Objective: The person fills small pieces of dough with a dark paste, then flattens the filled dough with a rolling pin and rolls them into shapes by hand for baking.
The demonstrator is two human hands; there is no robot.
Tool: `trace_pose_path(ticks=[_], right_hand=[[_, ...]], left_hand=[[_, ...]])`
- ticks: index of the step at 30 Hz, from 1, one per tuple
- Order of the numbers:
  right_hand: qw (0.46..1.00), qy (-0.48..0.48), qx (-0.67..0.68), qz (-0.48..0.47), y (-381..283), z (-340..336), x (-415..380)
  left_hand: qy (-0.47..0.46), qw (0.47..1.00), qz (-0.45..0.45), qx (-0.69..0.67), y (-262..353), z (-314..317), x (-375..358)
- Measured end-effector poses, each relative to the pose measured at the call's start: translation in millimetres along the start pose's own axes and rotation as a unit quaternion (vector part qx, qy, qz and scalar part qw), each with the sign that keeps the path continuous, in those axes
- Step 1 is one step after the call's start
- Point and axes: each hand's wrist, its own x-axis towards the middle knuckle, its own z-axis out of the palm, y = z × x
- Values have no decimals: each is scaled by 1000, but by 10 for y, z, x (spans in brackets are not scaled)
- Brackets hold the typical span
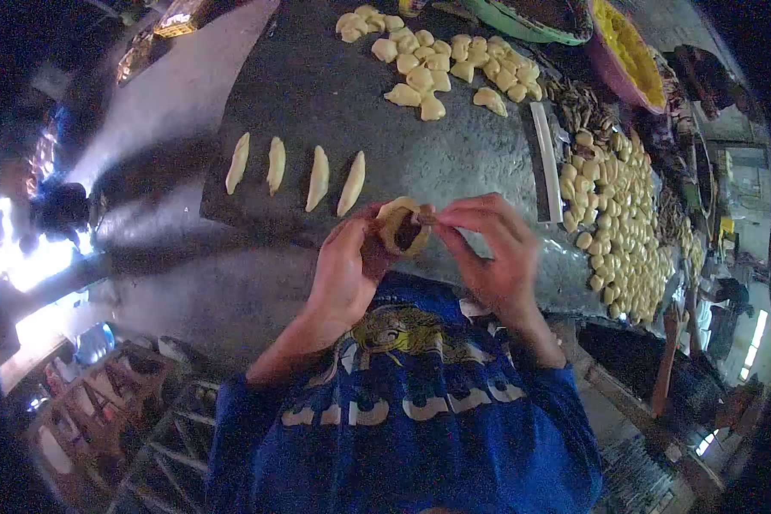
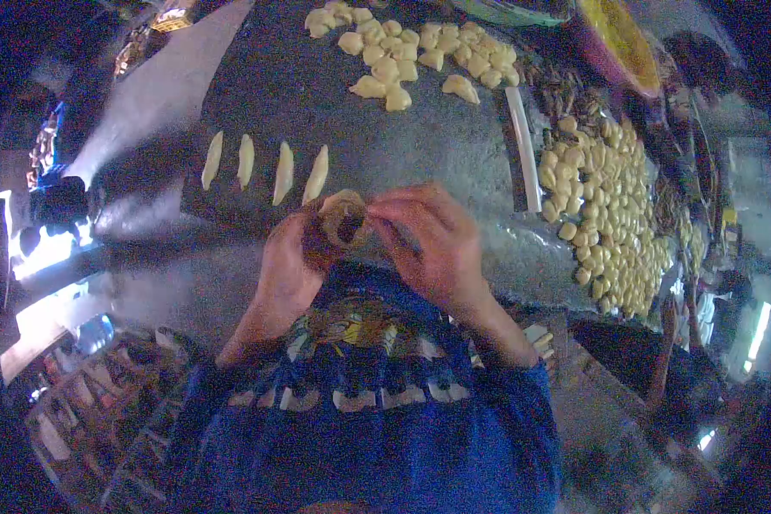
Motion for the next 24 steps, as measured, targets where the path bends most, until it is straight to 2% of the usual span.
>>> trace_pose_path(ticks=[1, 4, 7, 11, 13, 14, 15, 17, 19, 20, 22, 23, 24], right_hand=[[1000, -11, -7, -22, -27, 97, -31], [993, -52, -60, -82, -153, 243, -37], [986, -51, -95, -124, -316, 255, -58], [958, -56, -139, -243, -502, 266, -131], [973, -37, -114, -198, -459, 421, -287], [979, -27, -102, -174, -487, 473, -320], [974, -23, -108, -199, -516, 469, -314], [961, -12, -117, -248, -624, 446, -261], [996, 27, -61, -65, -774, 553, -225], [998, 48, -32, 28, -821, 599, -214], [973, 32, 141, 177, -790, 689, -333], [941, 22, 228, 250, -779, 727, -393], [946, 33, 208, 245, -790, 747, -425]], left_hand=[[4, 1000, 3, 13, 34, -28, -58], [-72, 997, 20, -12, 47, -278, -116], [-13, 1000, 3, -4, 128, -306, -260], [-76, 996, -38, 3, 375, -266, -462], [-76, 996, -45, 9, 349, -388, -484], [-127, 988, 25, 78, 300, -448, -453], [-178, 969, 95, 145, 251, -482, -401], [-186, 952, 127, 208, 219, -533, -433], [-108, 972, 55, 202, 259, -517, -557], [-110, 978, 29, 177, 274, -534, -593], [-115, 985, -22, 127, 318, -573, -625], [-120, 975, 10, 186, 311, -581, -628], [-124, 961, 41, 242, 291, -599, -641]])
